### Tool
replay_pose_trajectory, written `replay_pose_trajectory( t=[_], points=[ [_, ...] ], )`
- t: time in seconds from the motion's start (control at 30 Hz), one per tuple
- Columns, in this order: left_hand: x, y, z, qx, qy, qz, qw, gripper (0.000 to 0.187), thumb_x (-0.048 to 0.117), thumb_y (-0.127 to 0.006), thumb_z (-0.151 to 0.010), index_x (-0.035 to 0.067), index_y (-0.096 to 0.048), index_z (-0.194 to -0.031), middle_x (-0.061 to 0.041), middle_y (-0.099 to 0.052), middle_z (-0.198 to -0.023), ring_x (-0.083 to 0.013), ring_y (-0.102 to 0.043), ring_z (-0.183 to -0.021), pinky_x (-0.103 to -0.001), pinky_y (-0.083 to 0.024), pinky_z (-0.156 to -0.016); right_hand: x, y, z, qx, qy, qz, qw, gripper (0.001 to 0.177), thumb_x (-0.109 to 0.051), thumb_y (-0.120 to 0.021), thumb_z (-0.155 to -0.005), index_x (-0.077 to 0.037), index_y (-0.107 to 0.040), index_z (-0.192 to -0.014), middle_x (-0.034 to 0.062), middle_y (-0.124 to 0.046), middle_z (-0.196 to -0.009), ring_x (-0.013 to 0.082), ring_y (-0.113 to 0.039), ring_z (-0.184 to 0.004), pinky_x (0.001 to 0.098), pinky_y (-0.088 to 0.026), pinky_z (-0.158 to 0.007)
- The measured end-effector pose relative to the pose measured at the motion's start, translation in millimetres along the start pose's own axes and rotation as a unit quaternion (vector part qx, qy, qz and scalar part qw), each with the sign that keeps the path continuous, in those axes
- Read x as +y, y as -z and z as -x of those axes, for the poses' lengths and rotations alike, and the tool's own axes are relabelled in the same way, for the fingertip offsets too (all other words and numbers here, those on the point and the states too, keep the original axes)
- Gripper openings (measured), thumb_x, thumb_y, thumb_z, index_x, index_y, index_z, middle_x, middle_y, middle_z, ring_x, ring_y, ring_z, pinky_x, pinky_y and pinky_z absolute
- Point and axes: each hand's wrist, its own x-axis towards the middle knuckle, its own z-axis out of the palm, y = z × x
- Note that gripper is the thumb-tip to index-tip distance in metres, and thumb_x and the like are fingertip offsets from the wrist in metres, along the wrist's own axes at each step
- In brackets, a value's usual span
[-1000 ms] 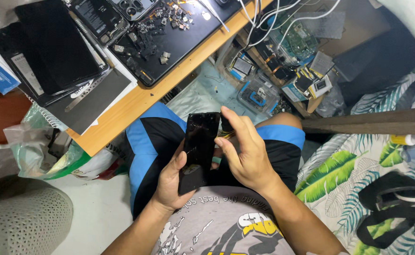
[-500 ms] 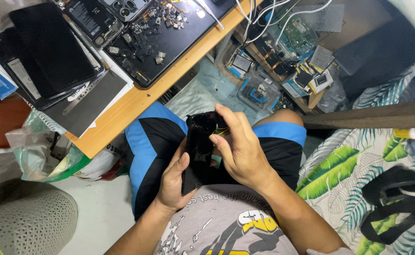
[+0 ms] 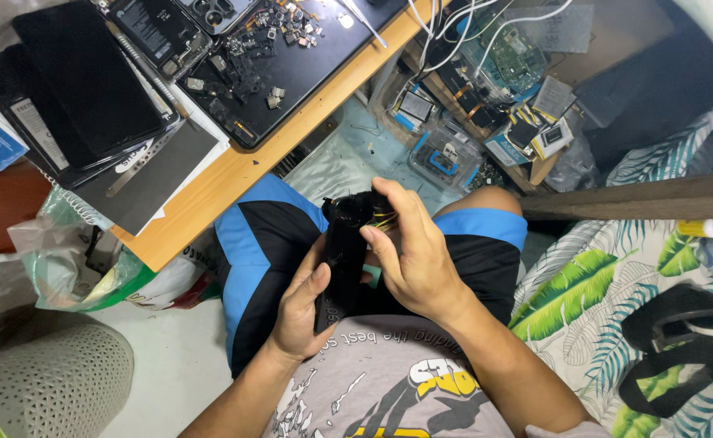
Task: The person disassembles a smartphone, removes the battery, and then reassembles the device. They use a metal tool to pry open the casing and disconnect internal components. The person then places the battery back into the chassis and closes the phone.
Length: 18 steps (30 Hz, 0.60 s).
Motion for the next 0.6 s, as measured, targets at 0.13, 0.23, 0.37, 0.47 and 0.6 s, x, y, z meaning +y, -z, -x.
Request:
replay_pose_trajectory(
  t=[0.13,0.23,0.37,0.47,0.6],
  points=[
    [0.9,-1.1,0.3,-0.006,-0.007,-0.009,1.0,0.069,0.037,-0.06,-0.105,0.003,-0.034,-0.159,-0.012,-0.056,-0.136,-0.022,-0.057,-0.116,-0.039,-0.047,-0.104,-2.3,1.3,0.1,-0.016,0.003,-0.016,1.0,0.051,-0.002,-0.066,-0.101,0.0,-0.043,-0.147,0.019,-0.06,-0.122,0.0295,-0.065,-0.106,0.0337,-0.053,-0.095],
    [2.5,-2.8,-0.4,0.0,-0.011,-0.03,0.999,0.07,0.038,-0.058,-0.104,0.004,-0.033,-0.159,-0.011,-0.056,-0.137,-0.02,-0.057,-0.119,-0.037,-0.047,-0.105,-4.4,1.7,0.1,-0.018,0.002,-0.018,1.0,0.051,-0.002,-0.067,-0.101,0.0,-0.044,-0.147,0.0185,-0.06,-0.121,0.0288,-0.064,-0.103,0.0333,-0.053,-0.093],
    [0.1,-0.4,0.0,0.004,-0.013,-0.022,1.0,0.071,0.036,-0.058,-0.105,0.004,-0.03,-0.161,-0.011,-0.056,-0.135,-0.0208,-0.056,-0.116,-0.037,-0.047,-0.104,-6.5,1.7,-0.3,-0.046,-0.026,-0.033,0.998,0.051,-0.003,-0.068,-0.1,0.0,-0.044,-0.146,0.0177,-0.06,-0.118,0.0254,-0.065,-0.093,0.0311,-0.054,-0.085],
    [-3.3,3.2,0.7,-0.005,-0.016,-0.018,1.0,0.07,0.035,-0.058,-0.106,0.003,-0.031,-0.162,-0.01,-0.054,-0.137,-0.0203,-0.056,-0.117,-0.037,-0.046,-0.106,-7.3,-0.1,-2.3,-0.03,0.035,-0.011,0.999,0.052,-0.002,-0.068,-0.101,-0.001,-0.043,-0.146,0.019,-0.059,-0.121,0.0297,-0.064,-0.102,0.0339,-0.053,-0.091],
    [-4.4,3.6,1.6,0.008,-0.005,-0.015,1.0,0.07,0.033,-0.057,-0.104,0.004,-0.03,-0.161,-0.01,-0.053,-0.139,-0.0202,-0.056,-0.119,-0.037,-0.046,-0.106,-9.8,0.8,-2.1,-0.044,0.04,-0.002,0.998,0.056,-0.002,-0.069,-0.1,0.0,-0.042,-0.148,0.0187,-0.058,-0.115,0.031,-0.062,-0.098,0.0345,-0.052,-0.087]
  ],
)
